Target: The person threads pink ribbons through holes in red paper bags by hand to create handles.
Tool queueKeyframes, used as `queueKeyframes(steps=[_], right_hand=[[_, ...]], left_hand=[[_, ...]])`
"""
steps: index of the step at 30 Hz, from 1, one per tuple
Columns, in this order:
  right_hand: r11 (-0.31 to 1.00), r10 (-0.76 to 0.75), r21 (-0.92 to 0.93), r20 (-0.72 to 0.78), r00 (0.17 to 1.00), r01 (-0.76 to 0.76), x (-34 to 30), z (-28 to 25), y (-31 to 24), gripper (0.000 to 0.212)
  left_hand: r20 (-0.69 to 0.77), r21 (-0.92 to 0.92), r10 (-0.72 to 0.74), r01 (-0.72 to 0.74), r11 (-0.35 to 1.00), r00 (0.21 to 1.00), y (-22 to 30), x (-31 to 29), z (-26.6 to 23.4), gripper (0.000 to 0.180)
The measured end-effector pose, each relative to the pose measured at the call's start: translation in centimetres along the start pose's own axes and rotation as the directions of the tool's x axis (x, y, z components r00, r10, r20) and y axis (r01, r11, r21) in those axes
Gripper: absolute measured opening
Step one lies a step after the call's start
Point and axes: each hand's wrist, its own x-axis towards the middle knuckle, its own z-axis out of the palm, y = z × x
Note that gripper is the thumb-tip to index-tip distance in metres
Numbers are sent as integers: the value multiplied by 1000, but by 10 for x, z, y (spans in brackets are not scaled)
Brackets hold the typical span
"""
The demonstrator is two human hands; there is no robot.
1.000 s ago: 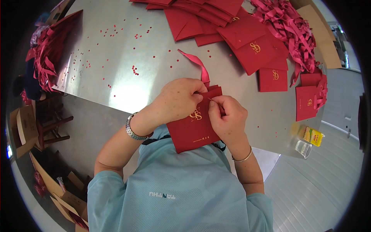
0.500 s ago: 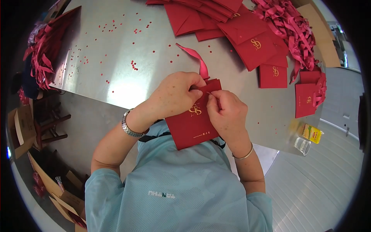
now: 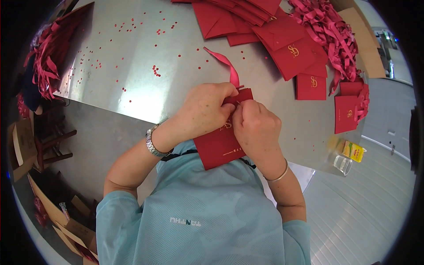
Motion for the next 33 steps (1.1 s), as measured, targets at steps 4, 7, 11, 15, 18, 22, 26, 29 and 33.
queueKeyframes(steps=[4,7,11,15,18,22,26,29,33], right_hand=[[989,53,135,25,998,-56,7,-3,8,12],[821,254,451,259,932,-350,12,-22,7,5],[762,320,529,194,927,-374,-2,-19,8,6],[716,326,574,227,918,-397,-2,-12,15,7],[761,263,552,215,941,-339,-1,-10,15,6],[885,109,444,95,990,-140,5,-12,10,6],[886,141,431,101,985,-171,7,-12,7,6],[881,168,428,118,979,-203,8,-12,5,6],[939,117,314,94,989,-141,14,-15,0,7]], left_hand=[[-6,6,22,-22,1000,1000,-3,1,1,21],[30,-64,-34,36,997,999,-3,-2,-4,22],[183,-111,-86,108,988,979,2,2,-15,23],[134,-171,-17,39,985,991,-6,4,-15,16],[181,-244,-94,137,960,979,-6,5,-18,15],[153,-298,-98,140,944,983,-7,5,-19,15],[158,-296,-98,142,945,983,-7,5,-20,16],[157,-274,-77,118,954,985,-9,5,-18,17],[92,-241,-18,39,970,996,-10,3,-13,20]])
